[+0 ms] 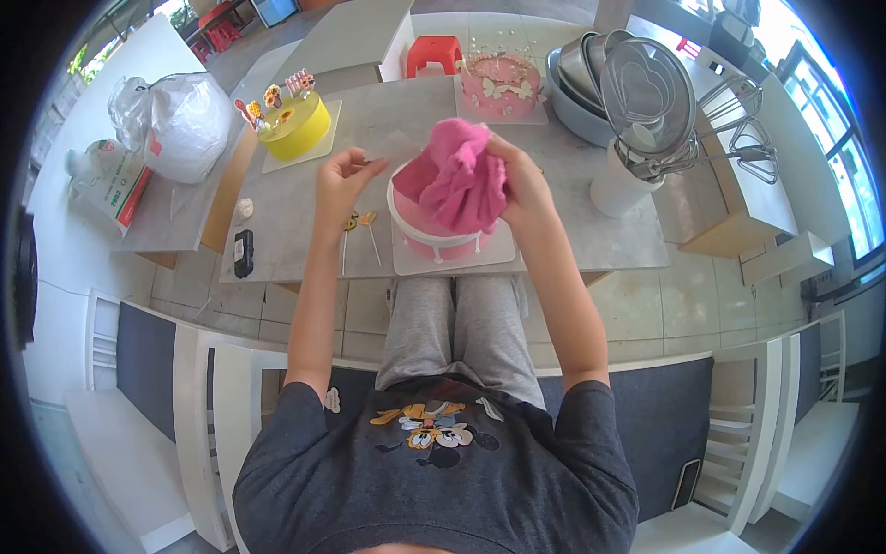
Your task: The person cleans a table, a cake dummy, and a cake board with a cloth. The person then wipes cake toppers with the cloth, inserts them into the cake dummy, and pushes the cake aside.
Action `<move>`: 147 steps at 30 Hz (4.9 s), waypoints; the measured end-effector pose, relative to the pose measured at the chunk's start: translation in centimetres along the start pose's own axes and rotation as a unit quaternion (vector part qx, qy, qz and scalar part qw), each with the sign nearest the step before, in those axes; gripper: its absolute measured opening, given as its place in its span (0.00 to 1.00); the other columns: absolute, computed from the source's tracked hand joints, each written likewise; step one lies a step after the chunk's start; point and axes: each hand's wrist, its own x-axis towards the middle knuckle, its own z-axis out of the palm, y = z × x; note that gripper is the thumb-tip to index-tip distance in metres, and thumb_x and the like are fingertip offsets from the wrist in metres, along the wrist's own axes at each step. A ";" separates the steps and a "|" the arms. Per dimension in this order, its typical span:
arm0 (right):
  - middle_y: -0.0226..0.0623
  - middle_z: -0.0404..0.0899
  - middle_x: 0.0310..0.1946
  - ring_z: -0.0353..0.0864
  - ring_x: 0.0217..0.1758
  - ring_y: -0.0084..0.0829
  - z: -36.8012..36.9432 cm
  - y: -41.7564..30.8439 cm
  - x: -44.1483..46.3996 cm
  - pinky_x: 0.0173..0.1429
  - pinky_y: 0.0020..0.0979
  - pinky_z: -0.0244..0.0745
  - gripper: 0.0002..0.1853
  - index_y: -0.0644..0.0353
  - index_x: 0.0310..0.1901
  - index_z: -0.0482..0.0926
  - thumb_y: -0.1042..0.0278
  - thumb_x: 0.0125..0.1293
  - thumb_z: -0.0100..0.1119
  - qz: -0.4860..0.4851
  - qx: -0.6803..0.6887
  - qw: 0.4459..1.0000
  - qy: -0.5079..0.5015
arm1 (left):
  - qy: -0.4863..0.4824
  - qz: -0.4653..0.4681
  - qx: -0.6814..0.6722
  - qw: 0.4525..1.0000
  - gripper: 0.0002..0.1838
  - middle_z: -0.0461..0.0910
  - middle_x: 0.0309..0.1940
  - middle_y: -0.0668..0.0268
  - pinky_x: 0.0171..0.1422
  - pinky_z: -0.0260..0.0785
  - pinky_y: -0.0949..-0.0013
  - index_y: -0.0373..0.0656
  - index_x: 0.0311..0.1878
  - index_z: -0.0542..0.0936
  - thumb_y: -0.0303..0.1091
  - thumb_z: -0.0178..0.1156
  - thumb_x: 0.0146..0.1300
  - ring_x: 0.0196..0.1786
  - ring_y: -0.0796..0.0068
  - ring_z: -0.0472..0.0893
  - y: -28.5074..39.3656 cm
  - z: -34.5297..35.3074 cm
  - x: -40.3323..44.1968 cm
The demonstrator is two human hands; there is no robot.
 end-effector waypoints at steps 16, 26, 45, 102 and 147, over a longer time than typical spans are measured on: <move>0.40 0.77 0.33 0.80 0.34 0.29 1.4 3.1 0.1 0.40 0.28 0.78 0.10 0.66 0.40 0.72 0.80 0.55 0.56 -0.010 -0.017 1.000 -0.017 | 0.058 0.301 0.131 0.943 0.16 0.73 0.39 0.65 0.43 0.70 0.70 0.41 0.43 0.76 0.26 0.62 0.47 0.40 0.70 0.75 4.2 4.3 -4.5; 0.33 0.76 0.27 0.77 0.25 0.23 0.7 3.4 0.0 0.28 0.22 0.74 0.13 0.64 0.34 0.72 0.79 0.48 0.65 -0.189 -0.274 0.942 0.031 | -0.247 -0.131 -0.002 0.960 0.13 0.80 0.31 0.63 0.41 0.70 0.76 0.32 0.39 0.75 0.35 0.54 0.61 0.37 0.78 0.78 4.2 2.4 -2.7; 0.44 0.62 0.59 0.49 0.68 0.42 3.1 3.8 -1.5 0.67 0.36 0.48 0.25 0.56 0.58 0.67 0.73 0.55 0.54 -0.423 -0.550 0.711 -0.113 | -0.205 -0.089 -0.224 0.948 0.18 0.71 0.49 0.65 0.56 0.63 0.75 0.36 0.54 0.68 0.22 0.47 0.59 0.52 0.79 0.71 2.8 2.0 -4.0; 0.42 0.60 0.60 0.64 0.59 0.36 -39.7 15.6 -67.0 0.57 0.36 0.65 0.36 0.58 0.57 0.64 0.65 0.41 0.63 0.430 -0.327 0.151 0.828 | -0.112 -0.176 -0.297 0.932 0.19 0.69 0.53 0.58 0.63 0.61 0.62 0.36 0.59 0.61 0.25 0.42 0.64 0.56 0.64 0.70 -6.3 7.2 -2.0; 0.41 0.44 0.66 0.44 0.68 0.46 -59.3 -0.1 -71.0 0.67 0.49 0.43 0.36 0.54 0.66 0.45 0.44 0.60 0.37 0.519 -0.587 0.151 0.603 | -0.017 -0.100 -0.222 0.970 0.15 0.71 0.50 0.53 0.62 0.62 0.68 0.29 0.51 0.66 0.27 0.44 0.64 0.55 0.65 0.72 -6.1 8.5 -3.0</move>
